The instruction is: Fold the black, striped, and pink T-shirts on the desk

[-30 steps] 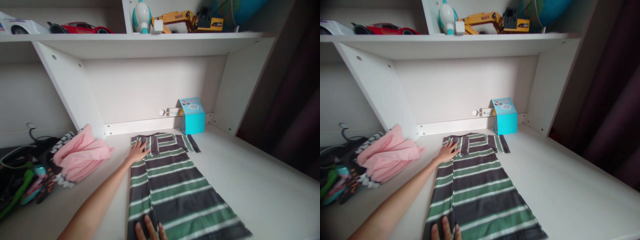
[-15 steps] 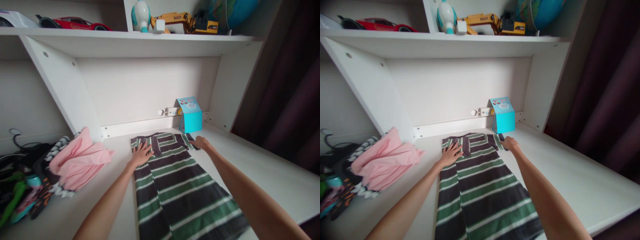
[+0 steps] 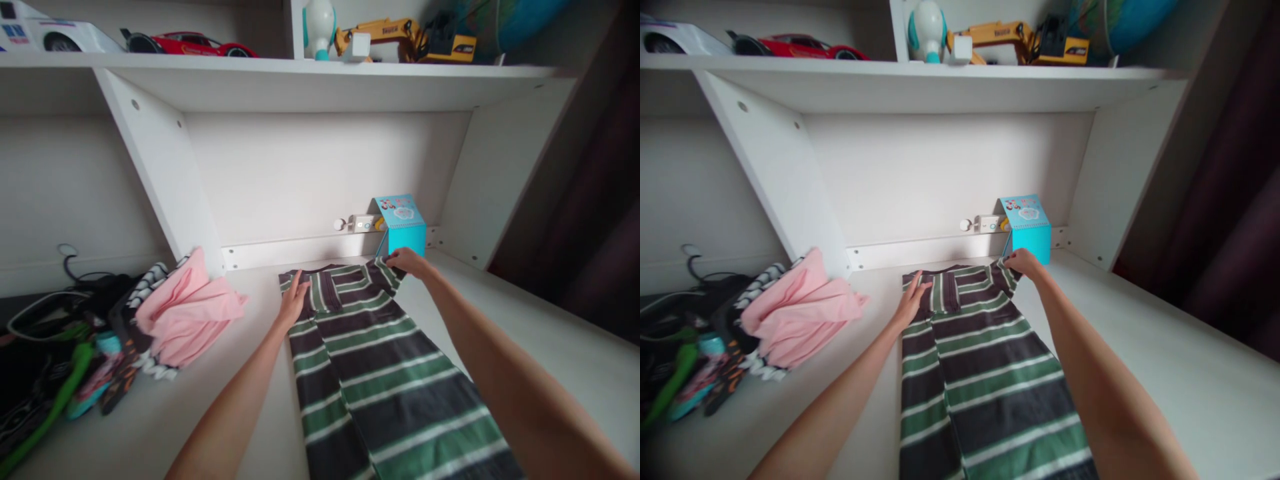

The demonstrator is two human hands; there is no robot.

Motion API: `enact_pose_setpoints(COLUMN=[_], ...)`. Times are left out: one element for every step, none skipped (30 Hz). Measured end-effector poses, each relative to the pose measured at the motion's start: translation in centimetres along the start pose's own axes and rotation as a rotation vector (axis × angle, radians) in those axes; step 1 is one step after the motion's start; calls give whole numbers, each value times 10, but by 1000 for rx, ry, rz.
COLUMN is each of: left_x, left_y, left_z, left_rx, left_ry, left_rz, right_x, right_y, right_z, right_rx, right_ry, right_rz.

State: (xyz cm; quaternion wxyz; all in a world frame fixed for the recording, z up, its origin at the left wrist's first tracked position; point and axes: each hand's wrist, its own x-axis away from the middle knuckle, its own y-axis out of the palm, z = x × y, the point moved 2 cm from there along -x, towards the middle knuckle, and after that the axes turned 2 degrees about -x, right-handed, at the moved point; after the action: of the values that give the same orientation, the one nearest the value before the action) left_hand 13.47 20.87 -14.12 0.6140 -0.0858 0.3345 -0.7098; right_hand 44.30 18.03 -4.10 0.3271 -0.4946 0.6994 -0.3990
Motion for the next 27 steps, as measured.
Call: enact_pose_setpoints(left_x=[-1, -1, -1, -1, -1, -1, -1, -2, -2, -2, -3, -3, -3, -4, -4, -4, -4, -4, -5, -5, -5, -5, -6, -6, -7, -9, -10], left_y=[-1, -1, -2, -2, -2, -3, -4, -5, -7, -9, -10, -12, -12, -12, -11, -10, -9, -8, -6, -5, -4, -4, -4, -4, -5, -6, -7], left_z=[-2, -4, -6, -6, -7, -7, -7, -8, -8, -9, -10, -11, -12, -12, -13, -13, -13, -13, -13, -12, -11, -9, -7, -4, -1, 2, 5], left_rx=[73, 122, 150, 161, 170, 179, 189, 196, 197, 191, 176, 148, 114, 81, 53, 32, 17, 7, -2, -17, -34, -53, -73, -93, -115, -138, -162], left_ry=[-5, 1, 6, 0, -8, -21, -39, -55, -66, -71, -69, -55, -29, 0, 26, 49, 64, 68, 64, 59, 52, 44, 36, 28, 20, 13, 4], left_rz=[33, 50, 55, 59, 62, 68, 77, 90, 112, 139, 165, 181, 187, 181, 167, 152, 146, 146, 151, 155, 158, 158, 155, 150, 142, 133, 123], right_x=[1, 4, 9, 17, 28, 40, 54, 68, 82, 96, 108, 118, 128, 136, 144, 153, 162, 173, 184, 195, 206, 217, 228, 237, 245, 253, 259], right_y=[-2, -1, 3, 10, 19, 31, 43, 54, 64, 70, 72, 70, 63, 53, 42, 30, 19, 11, 6, 5, 7, 11, 17, 23, 27, 30, 29], right_z=[-17, -35, -54, -73, -92, -110, -126, -140, -150, -156, -158, -154, -146, -134, -118, -99, -79, -57, -36, -15, 4, 20, 33, 42, 47, 47, 44], right_rx=[13, 26, 34, 39, 39, 35, 29, 20, 12, 4, -1, -3, 0, 9, 23, 40, 59, 78, 96, 111, 123, 133, 145, 155, 159, 152, 133], right_ry=[-35, -75, -126, -180, -237, -297, -358, -425, -497, -568, -632, -684, -718, -734, -731, -715, -690, -656, -618, -575, -530, -494, -464, -442, -433, -436, -448], right_rz=[-2, -5, 2, 7, 5, -5, -25, -58, -105, -157, -209, -257, -295, -325, -348, -364, -379, -387, -394, -398, -392, -367, -337, -299, -263, -245, -259])
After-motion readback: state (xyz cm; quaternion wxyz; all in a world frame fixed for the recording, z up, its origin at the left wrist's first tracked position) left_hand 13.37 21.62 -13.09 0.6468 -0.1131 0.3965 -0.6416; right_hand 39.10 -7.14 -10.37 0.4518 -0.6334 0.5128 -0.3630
